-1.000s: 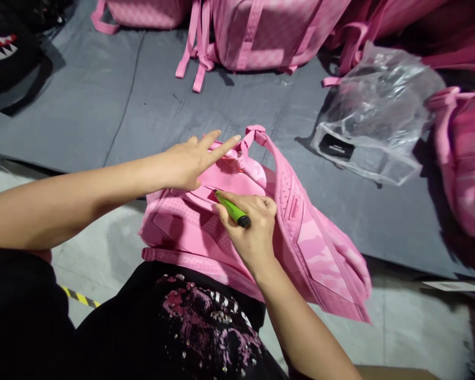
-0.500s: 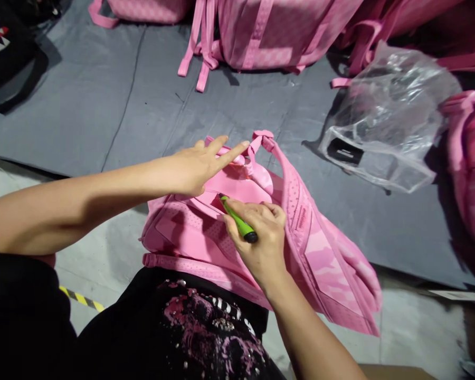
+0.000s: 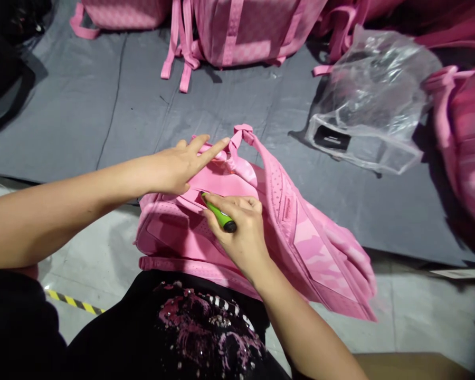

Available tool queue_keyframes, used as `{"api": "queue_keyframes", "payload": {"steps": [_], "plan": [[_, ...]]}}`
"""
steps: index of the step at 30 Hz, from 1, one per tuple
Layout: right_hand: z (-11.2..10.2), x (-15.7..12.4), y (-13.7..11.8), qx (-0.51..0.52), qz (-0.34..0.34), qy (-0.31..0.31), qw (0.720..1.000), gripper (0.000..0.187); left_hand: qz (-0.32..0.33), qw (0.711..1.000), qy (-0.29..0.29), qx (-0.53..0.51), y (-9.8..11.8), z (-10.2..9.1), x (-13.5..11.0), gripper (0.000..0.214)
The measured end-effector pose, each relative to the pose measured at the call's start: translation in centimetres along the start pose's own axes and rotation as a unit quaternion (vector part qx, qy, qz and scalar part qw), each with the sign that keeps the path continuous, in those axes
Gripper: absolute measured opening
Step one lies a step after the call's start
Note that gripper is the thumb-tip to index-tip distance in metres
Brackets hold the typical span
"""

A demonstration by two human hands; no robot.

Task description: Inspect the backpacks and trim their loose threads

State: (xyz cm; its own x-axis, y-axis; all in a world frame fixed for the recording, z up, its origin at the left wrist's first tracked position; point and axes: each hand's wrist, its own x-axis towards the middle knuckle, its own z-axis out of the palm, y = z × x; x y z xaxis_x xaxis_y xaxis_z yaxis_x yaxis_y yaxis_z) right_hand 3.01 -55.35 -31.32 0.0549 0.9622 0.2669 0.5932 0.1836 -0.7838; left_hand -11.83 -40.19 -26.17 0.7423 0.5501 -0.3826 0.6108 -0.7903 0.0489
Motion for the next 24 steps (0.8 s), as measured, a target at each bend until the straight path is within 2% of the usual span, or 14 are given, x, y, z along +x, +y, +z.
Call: {"api": "queue_keyframes", "payload": {"steps": [4, 11, 18, 24], "plan": [[0.5, 0.5, 0.0, 0.031, -0.019, -0.021, 0.999, 0.019, 0.01, 1.0, 0.013, -0.002, -0.6, 0.8, 0.1, 0.12], [-0.2, 0.3, 0.2, -0.021, -0.025, -0.012, 0.999, 0.018, 0.01, 1.0, 0.017, 0.002, -0.6, 0.7, 0.1, 0.12], [-1.7, -0.1, 1.2, -0.056, -0.038, -0.002, 0.998, 0.019, -0.005, 1.0, 0.011, 0.004, -0.1, 0.1, -0.2, 0.12], [-1.3, -0.2, 1.2, -0.046, -0.035, 0.002, 0.998, 0.016, -0.024, 1.0, -0.016, -0.004, 1.1, -0.6, -0.5, 0.13]]}}
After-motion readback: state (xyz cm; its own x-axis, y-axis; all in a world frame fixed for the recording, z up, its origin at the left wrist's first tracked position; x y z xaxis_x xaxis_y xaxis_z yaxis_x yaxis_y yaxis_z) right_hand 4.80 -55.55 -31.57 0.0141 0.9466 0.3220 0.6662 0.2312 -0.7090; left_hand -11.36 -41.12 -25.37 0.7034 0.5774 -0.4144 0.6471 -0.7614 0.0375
